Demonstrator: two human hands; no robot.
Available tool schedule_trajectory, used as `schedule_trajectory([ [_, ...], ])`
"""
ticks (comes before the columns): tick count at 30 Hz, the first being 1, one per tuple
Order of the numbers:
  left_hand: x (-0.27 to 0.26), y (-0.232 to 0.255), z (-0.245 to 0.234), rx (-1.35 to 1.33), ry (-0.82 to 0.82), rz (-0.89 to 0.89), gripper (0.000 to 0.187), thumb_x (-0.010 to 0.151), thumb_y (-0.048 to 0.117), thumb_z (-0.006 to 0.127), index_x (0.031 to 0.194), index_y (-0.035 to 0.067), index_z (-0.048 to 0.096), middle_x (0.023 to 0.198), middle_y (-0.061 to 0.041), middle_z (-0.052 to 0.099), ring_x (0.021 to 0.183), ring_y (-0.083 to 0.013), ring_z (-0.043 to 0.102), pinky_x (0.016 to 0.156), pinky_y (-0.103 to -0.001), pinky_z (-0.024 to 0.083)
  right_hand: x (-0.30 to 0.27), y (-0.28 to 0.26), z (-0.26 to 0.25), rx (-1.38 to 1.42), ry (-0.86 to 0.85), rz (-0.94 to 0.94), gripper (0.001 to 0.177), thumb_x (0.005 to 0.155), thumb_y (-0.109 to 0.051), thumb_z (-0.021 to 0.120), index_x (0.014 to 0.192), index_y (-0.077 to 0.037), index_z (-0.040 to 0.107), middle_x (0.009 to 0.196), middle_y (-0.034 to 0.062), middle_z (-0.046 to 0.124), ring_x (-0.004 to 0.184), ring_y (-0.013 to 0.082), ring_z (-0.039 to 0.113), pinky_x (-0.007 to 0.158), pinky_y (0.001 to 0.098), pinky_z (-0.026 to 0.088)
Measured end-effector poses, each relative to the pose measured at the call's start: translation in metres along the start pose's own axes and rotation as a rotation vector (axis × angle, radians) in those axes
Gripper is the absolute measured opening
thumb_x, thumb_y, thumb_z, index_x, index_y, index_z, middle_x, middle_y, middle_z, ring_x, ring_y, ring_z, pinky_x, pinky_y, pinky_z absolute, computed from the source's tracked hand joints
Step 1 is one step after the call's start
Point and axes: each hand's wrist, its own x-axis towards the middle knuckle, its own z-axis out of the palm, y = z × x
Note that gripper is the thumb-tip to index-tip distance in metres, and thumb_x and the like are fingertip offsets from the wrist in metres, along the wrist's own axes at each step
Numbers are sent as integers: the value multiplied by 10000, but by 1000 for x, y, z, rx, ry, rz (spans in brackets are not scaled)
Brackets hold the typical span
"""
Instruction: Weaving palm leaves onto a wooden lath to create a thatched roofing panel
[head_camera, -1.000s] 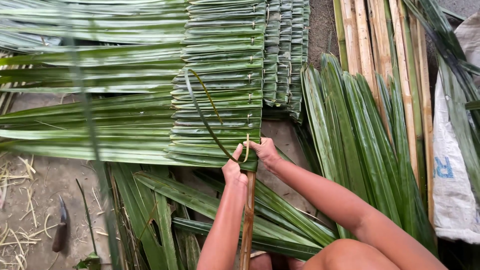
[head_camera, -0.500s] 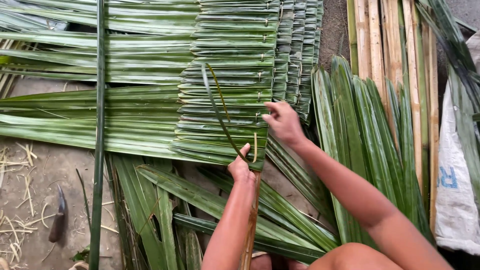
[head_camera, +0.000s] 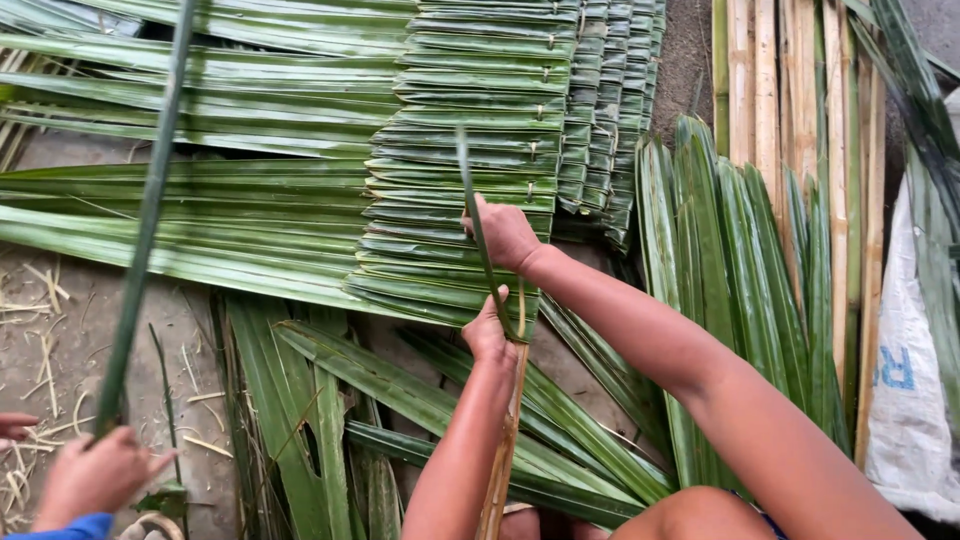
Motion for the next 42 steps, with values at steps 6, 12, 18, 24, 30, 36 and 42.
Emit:
schedule_trajectory([
  [6, -17, 14, 6, -32, -41, -40, 579, 579, -25, 956, 1071, -106, 661, 931, -217, 683, 862, -322, 723, 775, -483, 609, -12, 7, -81, 919, 106, 495, 36, 1047, -137, 584, 1051, -102, 577, 879, 104, 748, 789, 182, 739, 668, 315, 617],
  [12, 8, 1, 0, -124, -22, -99, 524, 576, -62, 946, 1008, -126, 656, 900, -274, 686, 819, -427, 738, 728, -550, 619, -106, -1, -81, 844, 165, 450, 84, 905, -84, 786, 858, -93, 716, 668, 35, 690, 636, 109, 643, 641, 264, 564],
  [18, 25, -5, 5, -70, -72, -85, 557, 594, -45, 963, 1026, -172, 635, 939, -304, 686, 871, -426, 731, 777, -579, 608, -127, -5, -51, 807, 174, 361, 50, 897, -136, 801, 904, -125, 753, 711, 43, 691, 681, 153, 672, 675, 285, 548],
  [24, 44, -12, -3, -84, -57, -39, 484, 563, -59, 962, 906, -188, 647, 843, -332, 677, 749, -467, 737, 644, -606, 624, -117, -19, -74, 636, 149, 248, 51, 946, -119, 723, 926, -120, 677, 877, 86, 721, 825, 321, 727, 744, 374, 570],
  [30, 38, -6, 0, -115, -40, -50, 442, 575, -104, 930, 886, -211, 636, 836, -364, 666, 727, -500, 726, 640, -614, 617, -114, -25, -87, 527, 58, 232, 56, 971, -150, 673, 933, -139, 633, 930, 63, 697, 899, 341, 713, 767, 409, 577],
  [36, 41, -10, -2, -91, -75, -79, 392, 588, -116, 916, 872, -205, 661, 840, -363, 682, 724, -476, 737, 643, -571, 631, -111, -25, -85, 378, 56, 141, 81, 978, -169, 625, 930, -216, 580, 879, 29, 636, 795, 346, 688, 670, 429, 573],
  [42, 27, -3, 0, -52, -92, -61, 359, 604, -98, 911, 855, -191, 673, 835, -342, 697, 731, -435, 746, 649, -538, 633, -113, -22, -67, 9, -1, 40, 98, 974, -168, 559, 914, -231, 514, 880, -53, 575, 705, 243, 690, 609, 343, 563],
])
